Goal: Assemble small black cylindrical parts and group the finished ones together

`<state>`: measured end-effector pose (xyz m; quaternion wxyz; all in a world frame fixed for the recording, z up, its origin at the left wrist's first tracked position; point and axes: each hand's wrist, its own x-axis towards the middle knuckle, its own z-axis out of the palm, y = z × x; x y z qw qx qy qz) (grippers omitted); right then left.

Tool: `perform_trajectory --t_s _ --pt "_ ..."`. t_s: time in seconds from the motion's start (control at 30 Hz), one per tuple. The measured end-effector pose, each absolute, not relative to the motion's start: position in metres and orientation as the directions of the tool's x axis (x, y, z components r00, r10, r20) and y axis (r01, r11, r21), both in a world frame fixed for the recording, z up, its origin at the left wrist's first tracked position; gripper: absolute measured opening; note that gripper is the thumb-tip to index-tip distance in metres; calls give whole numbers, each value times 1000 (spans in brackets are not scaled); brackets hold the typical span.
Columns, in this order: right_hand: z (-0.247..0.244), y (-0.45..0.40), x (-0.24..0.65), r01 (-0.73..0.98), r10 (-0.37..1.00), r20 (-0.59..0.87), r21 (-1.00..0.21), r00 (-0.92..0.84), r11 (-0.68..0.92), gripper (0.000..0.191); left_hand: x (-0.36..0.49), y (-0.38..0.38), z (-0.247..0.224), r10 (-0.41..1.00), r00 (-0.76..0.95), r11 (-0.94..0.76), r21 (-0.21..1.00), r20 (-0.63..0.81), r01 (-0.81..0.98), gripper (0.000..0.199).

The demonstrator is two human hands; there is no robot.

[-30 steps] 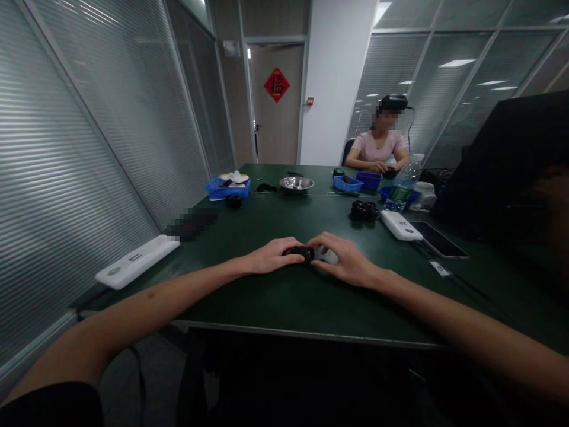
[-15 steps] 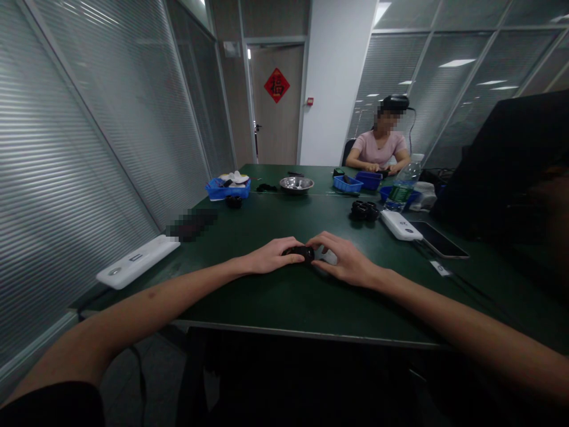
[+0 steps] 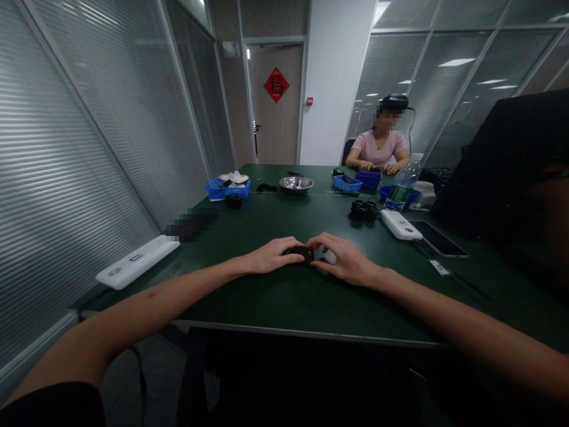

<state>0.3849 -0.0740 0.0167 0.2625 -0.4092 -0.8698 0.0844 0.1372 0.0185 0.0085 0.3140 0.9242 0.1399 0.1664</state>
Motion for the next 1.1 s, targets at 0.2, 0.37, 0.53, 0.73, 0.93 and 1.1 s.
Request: perform_trajectory --t_s 0.2,0.37,0.53,0.73,0.93,1.1 --pt "17 -74 384 702 815 352 -417 -461 577 35 137 19 9 369 907 -760 628 204 168 40" --pt "15 -73 386 679 769 386 -369 -509 634 33 137 19 8 364 908 -764 624 208 164 40" --pt "17 -74 385 674 753 393 -346 -527 652 35 137 20 7 359 907 -778 608 221 160 40" --pt "18 -75 383 700 797 361 -386 -484 601 32 137 21 7 357 910 -782 601 212 167 39" --pt "17 -78 372 631 721 428 -357 -545 689 41 139 13 5 292 926 -801 591 239 100 40" --pt "20 -81 369 595 689 414 -349 -596 724 43 139 8 7 217 950 -807 589 225 45 42"
